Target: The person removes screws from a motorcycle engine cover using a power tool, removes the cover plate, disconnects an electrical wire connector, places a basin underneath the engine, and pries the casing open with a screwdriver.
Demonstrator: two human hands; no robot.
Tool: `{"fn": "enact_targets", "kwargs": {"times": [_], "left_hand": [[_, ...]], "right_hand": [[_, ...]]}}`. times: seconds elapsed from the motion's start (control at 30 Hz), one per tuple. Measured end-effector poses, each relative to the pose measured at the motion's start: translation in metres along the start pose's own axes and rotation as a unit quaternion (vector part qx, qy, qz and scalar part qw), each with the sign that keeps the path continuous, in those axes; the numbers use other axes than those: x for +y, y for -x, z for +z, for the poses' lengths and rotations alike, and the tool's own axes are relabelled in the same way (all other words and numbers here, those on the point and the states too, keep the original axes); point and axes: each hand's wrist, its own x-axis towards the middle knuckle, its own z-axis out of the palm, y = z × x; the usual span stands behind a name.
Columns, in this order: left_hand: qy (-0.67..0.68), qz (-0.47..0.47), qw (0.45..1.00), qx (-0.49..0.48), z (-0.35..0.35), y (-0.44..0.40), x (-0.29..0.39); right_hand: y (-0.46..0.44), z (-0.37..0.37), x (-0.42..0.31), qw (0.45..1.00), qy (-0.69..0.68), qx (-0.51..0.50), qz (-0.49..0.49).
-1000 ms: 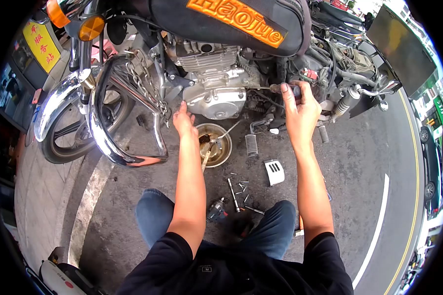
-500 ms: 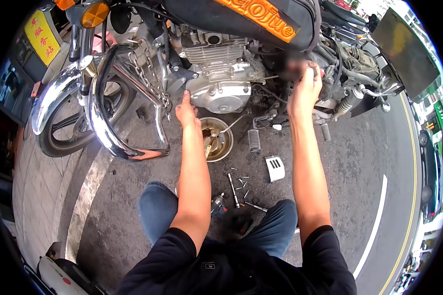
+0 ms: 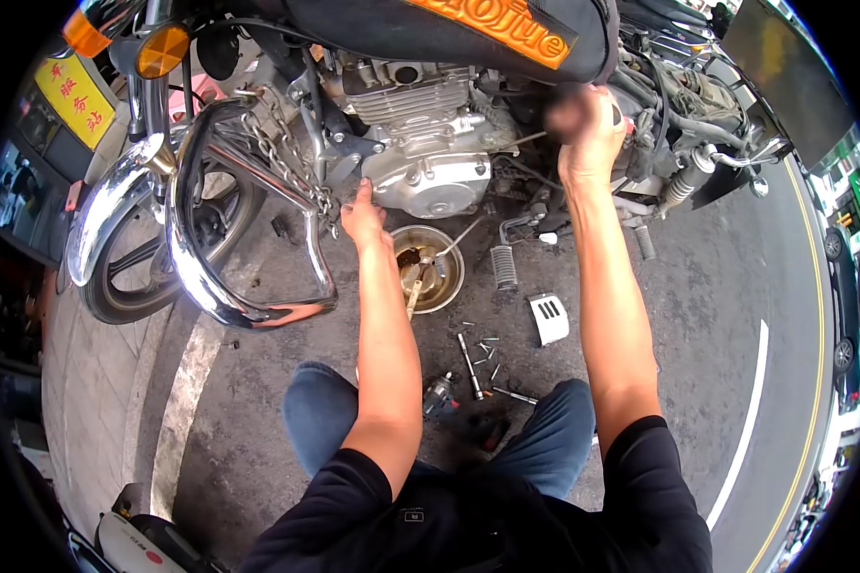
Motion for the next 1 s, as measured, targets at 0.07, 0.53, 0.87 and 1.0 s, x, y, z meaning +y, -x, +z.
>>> {"fn": "enact_targets", "kwargs": {"times": [0.07, 0.53, 0.87, 1.0], "left_hand": [[0.0, 0.004, 1.0, -0.007, 0.0, -0.001, -0.002], [-0.024, -0.007, 0.999, -0.042, -0.007, -0.003, -0.002], [-0.011, 0.004, 0.999, -0.051, -0.005, -0.002, -0.002], [-0.01, 0.002, 0.999, -0.04, -0.004, 0.001, -0.001]], "right_hand": [[0.004, 0.004, 0.004, 0.998, -0.007, 0.053, -0.03], [0.068, 0.014, 0.018, 0.988, 0.103, 0.072, -0.095], [0.019, 0.006, 0.012, 0.999, 0.004, 0.02, -0.048], [0.009, 0.002, 0.007, 1.0, -0.007, -0.015, -0.026]]}}
